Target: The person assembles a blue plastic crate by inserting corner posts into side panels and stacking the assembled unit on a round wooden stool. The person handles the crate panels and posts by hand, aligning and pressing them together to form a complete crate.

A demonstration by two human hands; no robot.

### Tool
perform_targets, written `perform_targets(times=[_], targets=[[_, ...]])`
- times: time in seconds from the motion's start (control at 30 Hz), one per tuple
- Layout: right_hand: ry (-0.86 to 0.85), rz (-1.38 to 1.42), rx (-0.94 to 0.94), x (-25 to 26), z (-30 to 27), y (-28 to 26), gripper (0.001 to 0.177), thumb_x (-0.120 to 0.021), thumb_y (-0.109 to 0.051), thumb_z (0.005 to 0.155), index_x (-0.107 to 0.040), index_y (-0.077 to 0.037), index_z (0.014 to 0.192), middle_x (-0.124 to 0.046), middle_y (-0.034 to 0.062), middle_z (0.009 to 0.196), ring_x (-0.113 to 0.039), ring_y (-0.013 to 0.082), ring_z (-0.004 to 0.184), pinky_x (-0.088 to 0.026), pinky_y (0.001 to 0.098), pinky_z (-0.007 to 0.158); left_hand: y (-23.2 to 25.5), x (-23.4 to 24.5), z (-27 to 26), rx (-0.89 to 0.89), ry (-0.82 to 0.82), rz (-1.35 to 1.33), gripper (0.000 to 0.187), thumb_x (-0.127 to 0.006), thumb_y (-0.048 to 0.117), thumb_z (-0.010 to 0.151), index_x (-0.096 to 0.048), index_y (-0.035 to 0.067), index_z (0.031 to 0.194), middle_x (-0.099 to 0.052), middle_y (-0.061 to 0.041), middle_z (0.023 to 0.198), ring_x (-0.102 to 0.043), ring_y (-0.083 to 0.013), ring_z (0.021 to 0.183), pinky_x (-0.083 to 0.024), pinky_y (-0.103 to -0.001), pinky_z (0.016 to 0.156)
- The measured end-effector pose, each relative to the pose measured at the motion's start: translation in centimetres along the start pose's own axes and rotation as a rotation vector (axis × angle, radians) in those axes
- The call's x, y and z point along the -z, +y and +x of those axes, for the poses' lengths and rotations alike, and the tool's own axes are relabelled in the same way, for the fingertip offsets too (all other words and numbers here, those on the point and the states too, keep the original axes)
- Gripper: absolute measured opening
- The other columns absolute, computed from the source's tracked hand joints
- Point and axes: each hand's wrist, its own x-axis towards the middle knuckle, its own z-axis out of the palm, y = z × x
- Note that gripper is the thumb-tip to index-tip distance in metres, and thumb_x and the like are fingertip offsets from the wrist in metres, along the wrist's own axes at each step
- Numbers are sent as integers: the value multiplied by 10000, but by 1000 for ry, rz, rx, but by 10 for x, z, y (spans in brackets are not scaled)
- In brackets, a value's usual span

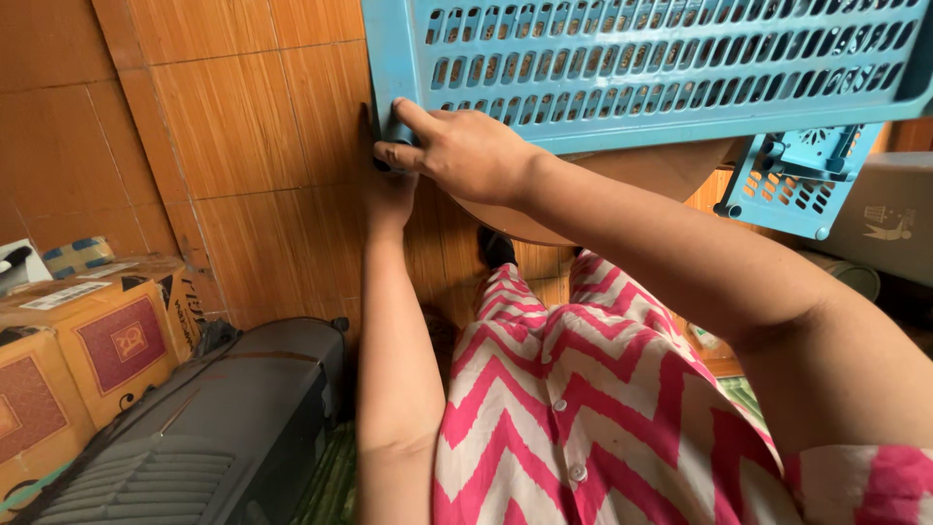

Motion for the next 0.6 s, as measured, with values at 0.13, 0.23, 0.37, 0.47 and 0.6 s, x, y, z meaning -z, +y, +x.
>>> perform_targets(times=[0.13, 0.23, 0.37, 0.47, 0.6], targets=[[-21, 23, -17, -4, 1, 3, 561, -590, -108, 904, -606, -220, 1453, -492, 186, 1324, -681, 309, 925, -585, 409, 794, -1, -11, -5, 120, -36, 178, 488, -833, 338, 900, -572, -5, 1128, -671, -221, 1077, -662, -382, 1018, -537, -449, 855], [-6, 16, -16, -10, 1, 4, 559, -587, -111, 904, -604, -210, 1454, -493, 186, 1333, -689, 294, 939, -587, 406, 798, -1, -14, -7, 155, -15, 52, 520, -828, 353, 880, -566, -15, 1138, -674, -218, 1066, -675, -381, 999, -547, -443, 834], [21, -9, 15, -21, 3, 3, 543, -583, -126, 926, -589, -213, 1463, -487, 210, 1378, -693, 301, 980, -589, 397, 819, -6, -8, -5, 115, -14, 103, 515, -835, 352, 882, -583, -18, 1136, -674, -227, 1072, -671, -400, 1013, -547, -448, 842], [-7, -8, 3, -33, -2, 3, 629, -572, -112, 913, -527, -214, 1532, -456, 251, 1459, -685, 295, 948, -589, 402, 815, -13, -9, -8, 93, -30, 55, 507, -813, 319, 904, -597, -14, 1220, -681, -235, 1125, -673, -409, 1044, -554, -450, 851], [-32, -23, -43, -46, -12, -7, 731, -573, -109, 922, -406, -235, 1622, -398, 267, 1549, -661, 275, 898, -577, 393, 827, -20, -14, -8, 200, -169, -3, 399, -715, 268, 984, -617, 25, 1285, -710, -209, 1139, -689, -395, 1028, -551, -449, 843]])
